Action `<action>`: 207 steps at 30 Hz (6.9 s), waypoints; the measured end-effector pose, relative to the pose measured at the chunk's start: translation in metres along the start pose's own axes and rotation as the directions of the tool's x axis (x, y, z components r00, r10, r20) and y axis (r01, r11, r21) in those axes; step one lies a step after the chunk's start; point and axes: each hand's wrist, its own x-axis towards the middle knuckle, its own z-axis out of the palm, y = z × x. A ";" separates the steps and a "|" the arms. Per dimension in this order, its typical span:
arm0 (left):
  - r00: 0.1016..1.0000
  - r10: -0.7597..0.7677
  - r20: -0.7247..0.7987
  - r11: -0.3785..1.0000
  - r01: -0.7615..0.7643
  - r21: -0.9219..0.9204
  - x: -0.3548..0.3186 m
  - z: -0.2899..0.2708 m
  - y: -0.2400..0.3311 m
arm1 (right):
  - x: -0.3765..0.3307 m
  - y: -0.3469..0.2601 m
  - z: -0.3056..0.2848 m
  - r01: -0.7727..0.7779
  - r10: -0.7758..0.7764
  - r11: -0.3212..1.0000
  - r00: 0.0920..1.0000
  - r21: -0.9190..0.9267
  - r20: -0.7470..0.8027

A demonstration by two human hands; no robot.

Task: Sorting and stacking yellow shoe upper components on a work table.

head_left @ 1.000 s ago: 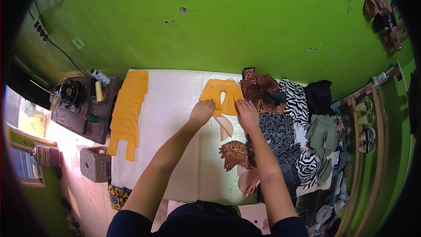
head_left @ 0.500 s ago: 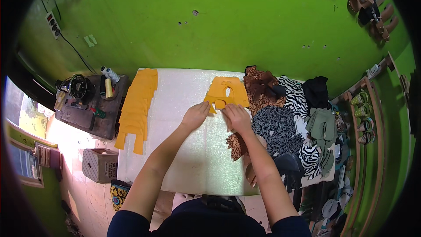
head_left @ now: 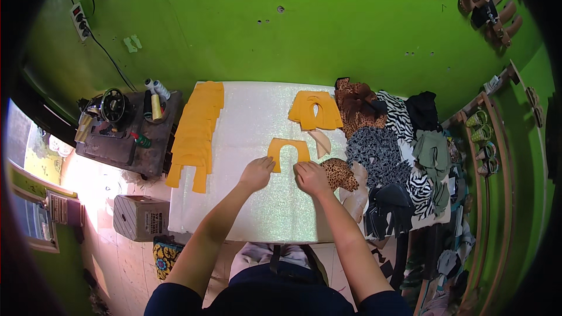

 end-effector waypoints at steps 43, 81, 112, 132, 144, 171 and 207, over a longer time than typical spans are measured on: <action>0.816 -0.417 0.401 -0.043 0.423 -0.905 0.105 0.026 0.040 | 0.042 0.062 -0.009 -0.581 0.671 -0.141 0.539 0.802 0.509; 0.662 -0.686 0.302 0.609 0.749 -0.261 0.089 0.008 -0.010 | 0.062 0.050 0.014 -0.779 0.709 0.626 0.581 0.022 0.399; 0.682 -0.667 0.300 0.541 0.720 -0.434 -0.006 -0.033 -0.090 | 0.133 -0.054 0.044 -0.737 0.678 0.652 0.462 -0.178 0.572; 0.644 -0.691 0.328 0.475 0.747 -0.466 -0.199 -0.076 -0.216 | 0.159 -0.237 0.160 -0.753 0.574 0.657 0.532 0.037 0.623; 0.702 -0.684 0.200 0.648 0.710 -0.276 -0.205 -0.083 -0.199 | 0.155 -0.268 0.152 -0.711 0.670 0.693 0.572 -0.121 0.473; 0.975 -0.222 -0.030 0.971 0.224 0.086 -0.143 -0.051 -0.129 | 0.111 -0.224 0.136 -0.178 0.179 0.984 0.968 -0.022 0.179; 0.999 -0.035 0.040 0.992 0.029 0.124 0.173 0.032 0.008 | 0.049 0.155 -0.006 -0.242 0.241 0.951 0.970 -0.193 -0.032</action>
